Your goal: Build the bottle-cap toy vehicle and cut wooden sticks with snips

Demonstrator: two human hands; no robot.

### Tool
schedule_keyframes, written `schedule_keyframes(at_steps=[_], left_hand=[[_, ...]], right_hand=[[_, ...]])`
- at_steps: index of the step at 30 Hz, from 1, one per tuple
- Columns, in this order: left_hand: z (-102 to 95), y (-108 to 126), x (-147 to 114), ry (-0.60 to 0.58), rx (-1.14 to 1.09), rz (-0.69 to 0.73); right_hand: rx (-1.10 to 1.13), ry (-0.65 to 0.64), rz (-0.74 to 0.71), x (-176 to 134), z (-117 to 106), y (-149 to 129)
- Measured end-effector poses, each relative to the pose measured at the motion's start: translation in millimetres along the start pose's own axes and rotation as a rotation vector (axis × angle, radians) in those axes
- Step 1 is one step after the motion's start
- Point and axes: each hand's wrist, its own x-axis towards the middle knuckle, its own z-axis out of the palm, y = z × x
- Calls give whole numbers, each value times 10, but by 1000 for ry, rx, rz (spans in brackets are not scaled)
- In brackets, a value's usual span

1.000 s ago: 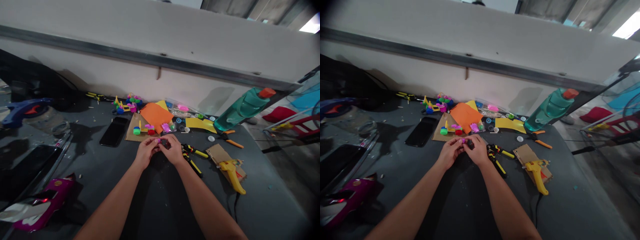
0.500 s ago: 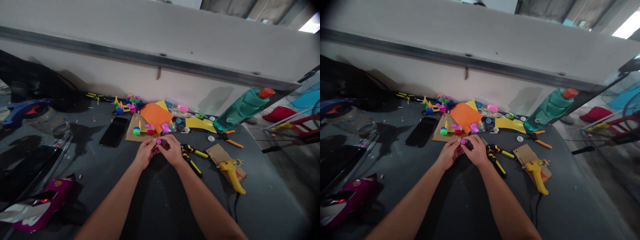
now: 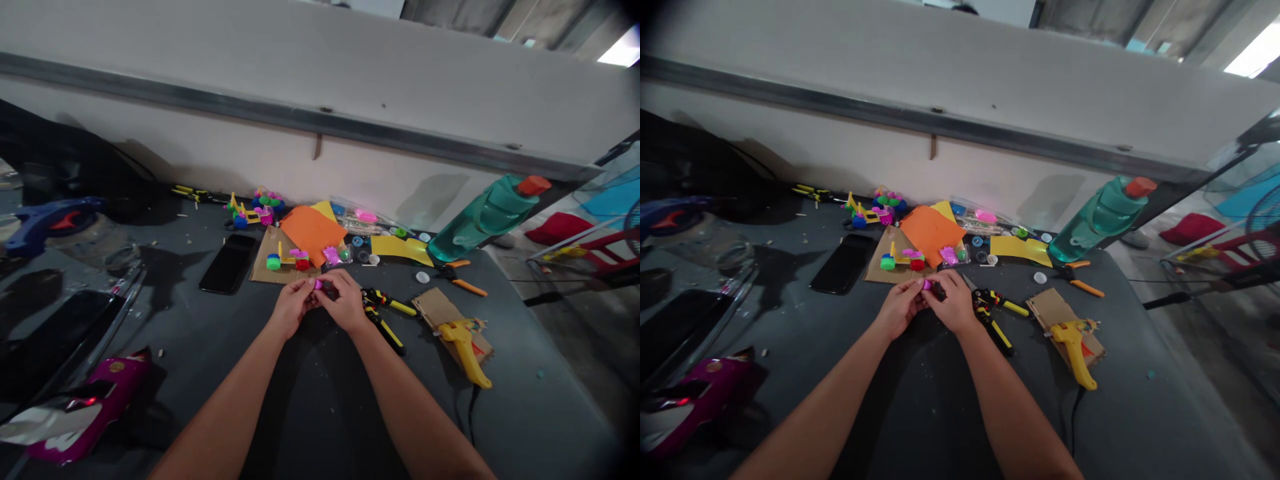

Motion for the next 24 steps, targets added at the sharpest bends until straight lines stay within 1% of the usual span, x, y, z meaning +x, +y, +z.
schedule_keyframes(at_steps=[3,7,9,12,14,16,18,21,24], left_hand=[[-2,-6,8,2,-7,-9],[6,-11,8,38,7,75],[16,-15,2,67,48,110],[25,-26,-1,103,124,123],[21,-32,5,96,121,130],[10,-28,17,72,72,132],[-5,-13,30,56,15,118],[-28,17,40,18,-38,91],[-45,37,41,-14,-46,91]], right_hand=[[3,-2,1,-2,-1,3],[-65,-13,-16,2,-14,15],[-118,-27,-36,8,-19,29],[-166,-54,-61,13,-25,46],[-174,-65,-65,10,-35,42],[-167,-57,-41,8,-54,20],[-147,-16,11,21,-85,-20],[-105,95,95,104,-176,-107],[-107,212,138,243,-399,-224]])
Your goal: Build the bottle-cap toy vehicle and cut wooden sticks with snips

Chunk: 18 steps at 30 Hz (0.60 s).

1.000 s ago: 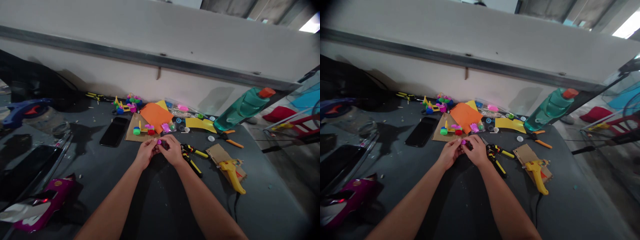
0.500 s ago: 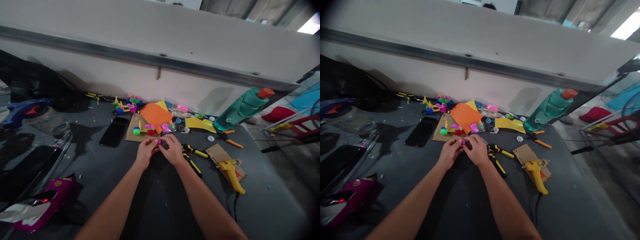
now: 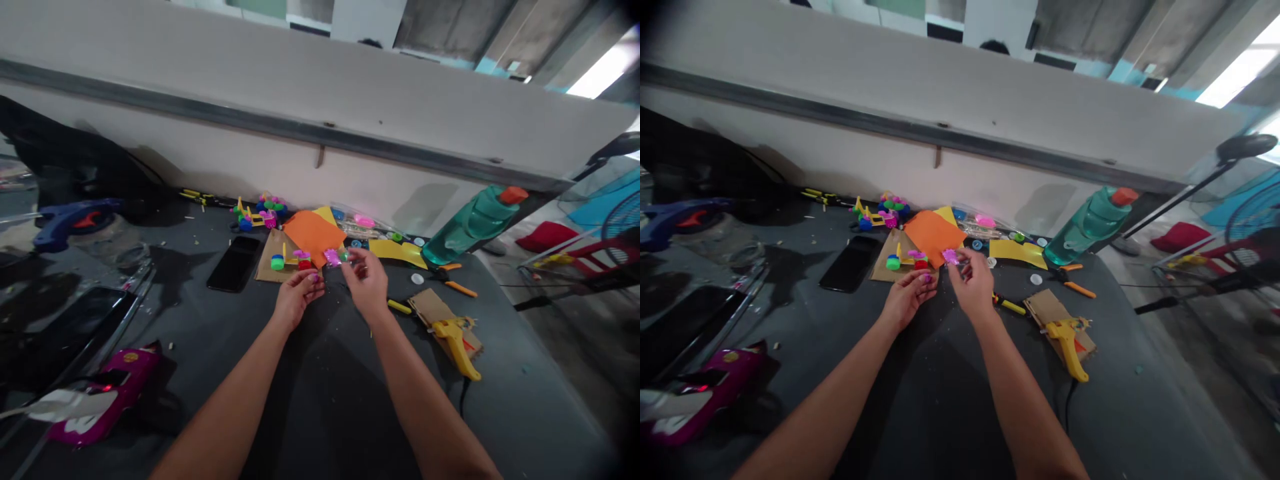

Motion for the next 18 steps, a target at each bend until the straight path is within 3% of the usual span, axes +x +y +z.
schedule_keyframes(at_steps=[3,6,8,11,14,18], left_hand=[[-9,6,-1,-17,-2,4],[-13,2,5,-18,-6,9],[-14,-4,15,-8,-5,13],[-13,-17,29,-10,10,29],[-5,-25,27,-3,40,40],[13,-22,5,-1,74,56]], right_hand=[[-95,68,-15,139,-430,-68],[-346,139,-9,89,-1071,10],[-559,155,98,-89,-1518,151],[-863,-10,429,-501,-2006,421],[-1029,-233,735,-886,-2138,641],[-1037,-356,816,-1088,-1961,792]])
